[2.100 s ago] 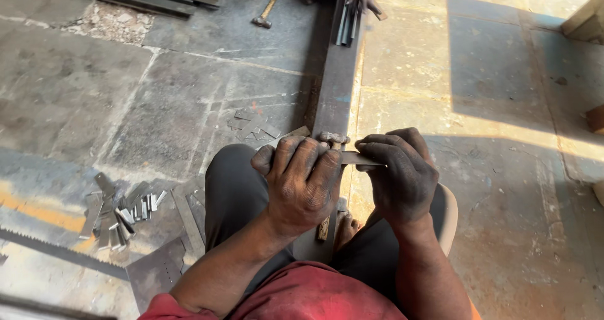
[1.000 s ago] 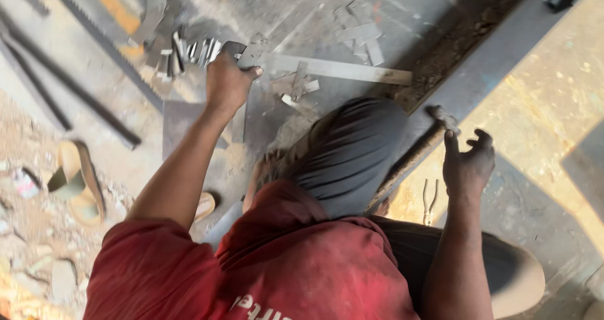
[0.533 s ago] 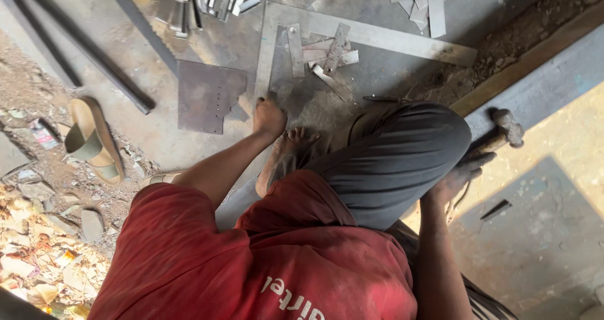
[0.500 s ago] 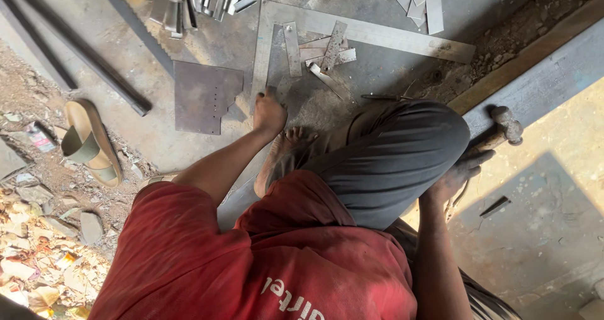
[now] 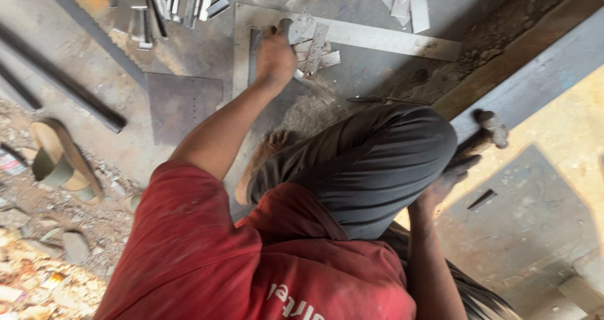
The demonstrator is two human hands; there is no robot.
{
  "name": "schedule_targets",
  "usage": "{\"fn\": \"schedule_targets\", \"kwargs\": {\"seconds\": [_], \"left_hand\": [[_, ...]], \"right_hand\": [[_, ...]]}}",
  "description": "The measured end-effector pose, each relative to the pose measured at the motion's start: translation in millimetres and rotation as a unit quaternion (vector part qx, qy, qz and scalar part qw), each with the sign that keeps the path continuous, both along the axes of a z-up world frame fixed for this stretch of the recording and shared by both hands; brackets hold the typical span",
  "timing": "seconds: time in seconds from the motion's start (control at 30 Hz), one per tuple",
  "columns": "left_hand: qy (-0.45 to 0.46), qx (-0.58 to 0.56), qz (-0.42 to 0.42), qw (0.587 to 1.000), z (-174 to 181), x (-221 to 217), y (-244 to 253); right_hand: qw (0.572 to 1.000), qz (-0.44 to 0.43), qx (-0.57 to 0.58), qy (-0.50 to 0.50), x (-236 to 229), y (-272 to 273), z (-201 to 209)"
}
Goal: The person sits on the floor and repeatedly hammers small metal brackets onto a long steel beam. They pick up each bracket, position it on the beam, and strike it with a hammer to secure it in place.
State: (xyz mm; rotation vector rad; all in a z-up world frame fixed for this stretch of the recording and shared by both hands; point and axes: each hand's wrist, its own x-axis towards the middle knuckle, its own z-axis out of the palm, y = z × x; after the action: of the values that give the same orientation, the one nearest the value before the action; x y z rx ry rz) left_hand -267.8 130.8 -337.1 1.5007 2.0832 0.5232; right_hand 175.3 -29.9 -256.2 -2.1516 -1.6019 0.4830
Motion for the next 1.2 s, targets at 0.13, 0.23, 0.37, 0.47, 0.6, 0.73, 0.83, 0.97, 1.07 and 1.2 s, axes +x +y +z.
{"fn": "schedule_targets", "kwargs": {"seconds": [0.13,0.23,0.37,0.47,0.6,0.73,0.83,0.97,1.07,1.2], "left_hand": [[0.07,-0.047,-0.043,0.995,18.3,6.7,35.4],[0.069,-0.016,-0.113,0.991,33.3,7.0,62.6],[0.104,0.173,-0.131,0.971,27.0,-4.4,92.1],[0.085,0.208,-0.057,0.973,8.8,-18.5,101.5],[0.009,0.245,0.138,0.96,-6.0,-56.1,81.6],[-0.027,0.093,0.235,0.967,-14.4,-67.4,17.3],[-0.027,-0.042,0.229,0.972,-10.2,-49.7,-32.1],[-0.017,-0.081,0.215,0.973,-13.9,-14.9,-51.5],[0.009,-0.055,0.225,0.973,-37.7,2.9,-51.2],[0.102,0.012,0.19,0.976,-91.5,2.8,-49.6]], "right_hand": [[0.996,0.048,0.024,-0.077,-3.8,5.4,6.6],[0.998,-0.062,-0.017,0.015,-23.1,8.3,20.4],[0.993,-0.101,-0.059,-0.022,-23.3,19.0,26.3],[0.947,-0.002,-0.086,-0.311,-13.9,17.6,16.9],[0.992,-0.093,-0.085,-0.03,-7.1,7.7,0.3],[0.996,0.021,-0.022,-0.083,12.6,0.6,-7.4],[0.997,-0.012,-0.03,-0.072,7.4,-4.7,-8.8],[0.995,-0.017,-0.047,-0.089,-6.0,11.0,8.0],[0.988,-0.098,-0.112,-0.031,-19.5,19.7,27.3],[0.988,-0.111,-0.104,0.001,-34.8,16.4,33.8]]}}
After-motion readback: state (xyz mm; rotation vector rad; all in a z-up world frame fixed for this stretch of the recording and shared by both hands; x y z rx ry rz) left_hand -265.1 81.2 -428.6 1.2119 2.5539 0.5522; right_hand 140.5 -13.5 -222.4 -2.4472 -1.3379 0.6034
